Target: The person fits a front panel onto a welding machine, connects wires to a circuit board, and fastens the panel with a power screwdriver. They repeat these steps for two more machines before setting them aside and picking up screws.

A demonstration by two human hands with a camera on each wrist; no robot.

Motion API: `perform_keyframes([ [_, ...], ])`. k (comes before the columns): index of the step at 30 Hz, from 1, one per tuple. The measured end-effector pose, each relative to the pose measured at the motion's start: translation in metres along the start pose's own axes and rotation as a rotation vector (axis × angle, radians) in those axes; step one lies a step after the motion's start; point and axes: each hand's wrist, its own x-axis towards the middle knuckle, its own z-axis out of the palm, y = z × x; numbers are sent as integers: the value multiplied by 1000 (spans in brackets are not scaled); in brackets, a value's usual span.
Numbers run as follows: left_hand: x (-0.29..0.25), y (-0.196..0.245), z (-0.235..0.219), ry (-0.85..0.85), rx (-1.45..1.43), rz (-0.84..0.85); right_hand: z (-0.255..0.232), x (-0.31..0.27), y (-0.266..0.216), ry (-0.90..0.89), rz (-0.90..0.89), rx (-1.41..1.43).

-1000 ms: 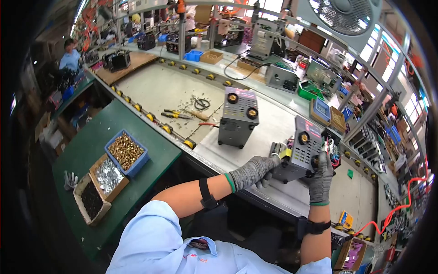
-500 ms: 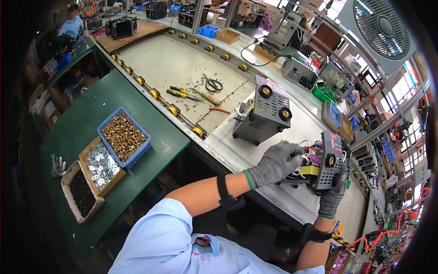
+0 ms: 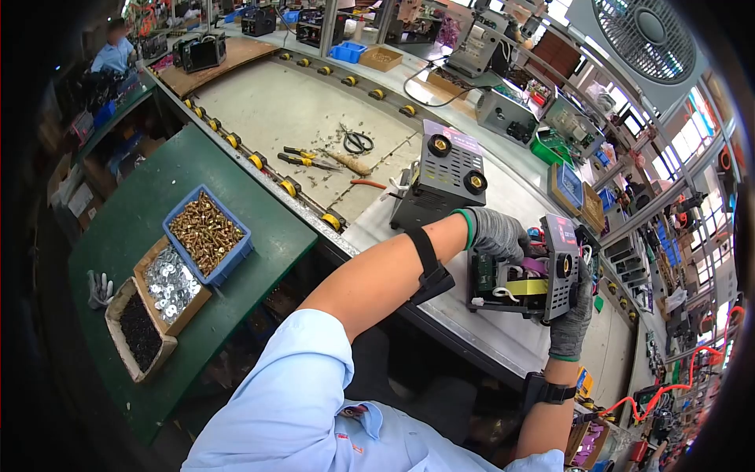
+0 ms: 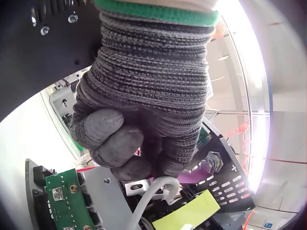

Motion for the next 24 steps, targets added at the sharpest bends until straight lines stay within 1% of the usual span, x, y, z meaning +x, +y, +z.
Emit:
perform_keyframes([
  [1,1,1,-2,-34,-21,13,0,0,0,23,19,26],
  [2,-1,5,-3,-32,-19,10,-2,1,0,21,18,30],
  [4,-7,12,-5,16,84,-7,-5,3,2,-17,41,45],
  [5,-6,9,-5,19,85,-10,-5,4,2,-21,41,47],
  [7,-4,4,-6,139,118,15,-4,8,2,-27,72,65],
  [8,-7,6,-5,138,118,14,-2,8,0,-27,73,66],
  [10,-15,8,-2,221,100,-55,6,8,-8,-111,98,64],
  [11,-18,7,4,301,96,-52,12,10,-11,-106,99,22],
  [12,-19,5,7,307,95,-58,13,11,-16,-114,102,23],
  [14,-20,4,12,358,76,-78,12,12,-25,-169,139,-135],
  [15,-21,6,13,352,73,-112,16,12,-27,-129,151,-120],
  [16,-20,4,16,353,66,-111,15,13,-30,-130,155,-126],
  [18,-16,-1,19,367,41,-145,13,17,-36,-120,201,-301],
  [20,-14,-6,26,390,43,-126,13,19,-34,-134,214,-319],
  [24,-19,-4,36,440,-84,-181,13,22,-36,-174,233,-333],
])
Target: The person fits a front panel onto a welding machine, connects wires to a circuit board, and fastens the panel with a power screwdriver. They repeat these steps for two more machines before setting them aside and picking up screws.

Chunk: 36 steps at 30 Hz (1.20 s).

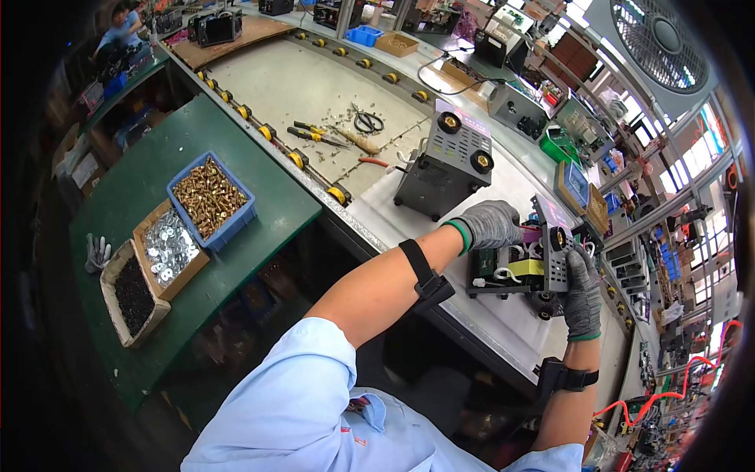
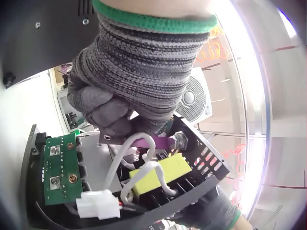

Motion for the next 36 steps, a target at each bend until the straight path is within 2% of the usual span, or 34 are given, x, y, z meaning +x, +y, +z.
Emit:
perform_keyframes([
  [2,-16,-1,8,218,-85,26,4,-1,-1,-7,-24,23],
  [3,-31,2,17,406,-112,36,7,-3,-2,-14,-25,23],
  [5,-58,6,35,524,-245,58,10,-6,-3,-10,-85,20],
  [6,-76,10,47,594,-313,145,13,-6,-3,-3,-89,24],
  [7,-92,13,56,517,-339,141,18,-10,-3,11,-93,93],
  [8,-98,8,76,594,-241,275,23,-13,-2,25,-97,161],
  [10,-111,13,87,589,-137,319,29,-17,-6,2,-95,158],
  [13,-99,3,85,540,-90,334,31,-16,-5,-91,-75,151],
  [17,-96,-2,82,536,-71,403,30,-16,-13,-94,-23,40],
  [20,-101,11,74,592,-92,454,28,-10,-11,-71,-7,-12],
  [22,-106,23,74,540,-310,292,35,-13,-17,-53,-32,-17],
  [26,-95,26,79,582,-276,195,37,-13,-19,-75,-44,-46],
  [30,-95,31,75,636,-344,265,35,-4,-18,-81,9,-52],
  [34,-87,29,71,605,-198,226,37,5,-19,-77,44,-55],
  [36,-84,29,68,593,-229,229,32,13,-18,-151,53,-90],
])
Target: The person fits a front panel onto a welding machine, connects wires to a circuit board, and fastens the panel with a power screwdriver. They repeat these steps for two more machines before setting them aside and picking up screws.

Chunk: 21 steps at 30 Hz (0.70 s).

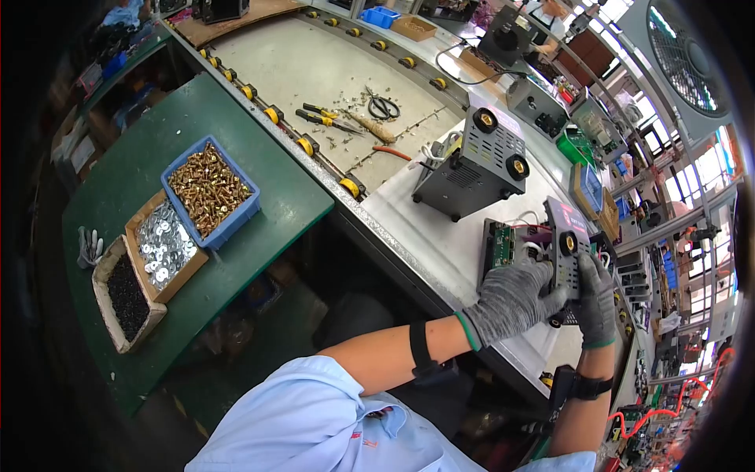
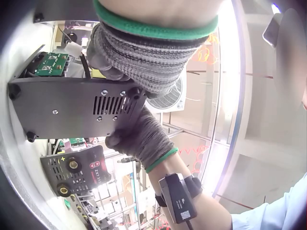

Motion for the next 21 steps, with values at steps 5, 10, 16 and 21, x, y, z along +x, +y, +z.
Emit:
perform_keyframes([
  [5,16,-13,-6,24,37,-14,-1,17,17,65,-25,72],
  [10,37,-29,-31,-20,4,-110,8,10,23,214,93,204],
  [16,36,-26,-35,-37,18,-89,17,-5,38,164,-103,221],
  [21,33,-26,-27,68,18,1,19,-9,38,145,-99,316],
])
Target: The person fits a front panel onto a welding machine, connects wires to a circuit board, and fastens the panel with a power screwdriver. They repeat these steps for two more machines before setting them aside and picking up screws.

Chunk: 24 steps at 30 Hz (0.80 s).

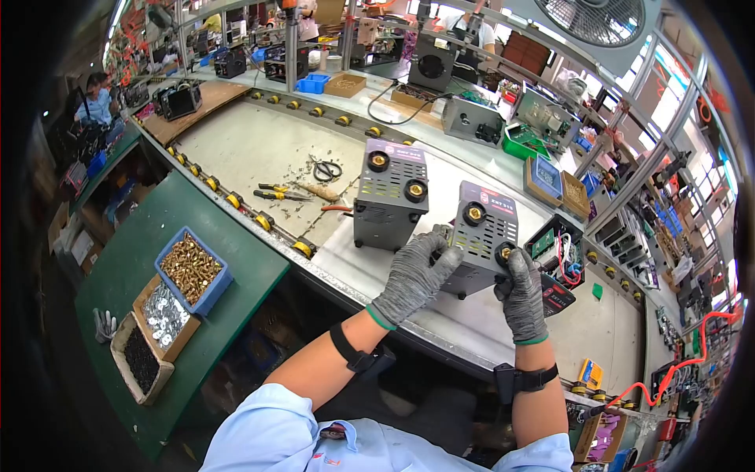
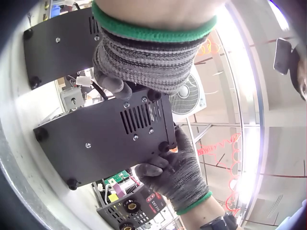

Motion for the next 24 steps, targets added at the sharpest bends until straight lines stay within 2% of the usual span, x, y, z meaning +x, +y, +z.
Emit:
perform_keyframes([
  [3,3,-4,4,-25,-35,-6,7,5,0,31,37,96],
  [6,5,0,6,-81,-156,-179,3,10,-5,-18,68,88],
  [10,9,-21,16,-19,-203,-157,-4,16,-4,-27,123,168],
  [11,11,-18,16,-27,-197,-145,-7,15,4,-22,111,177],
  [13,12,-15,14,-72,-229,-214,-12,11,18,-59,-38,210],
  [14,14,-10,13,-80,-222,-213,-10,6,18,-23,-72,145],
  [17,18,6,12,-76,-272,-404,-16,2,27,-50,-133,142],
  [23,26,-6,10,-36,-285,-406,-4,4,30,2,-143,167],
  [24,27,-12,8,-36,-295,-452,0,3,30,2,-125,174],
])
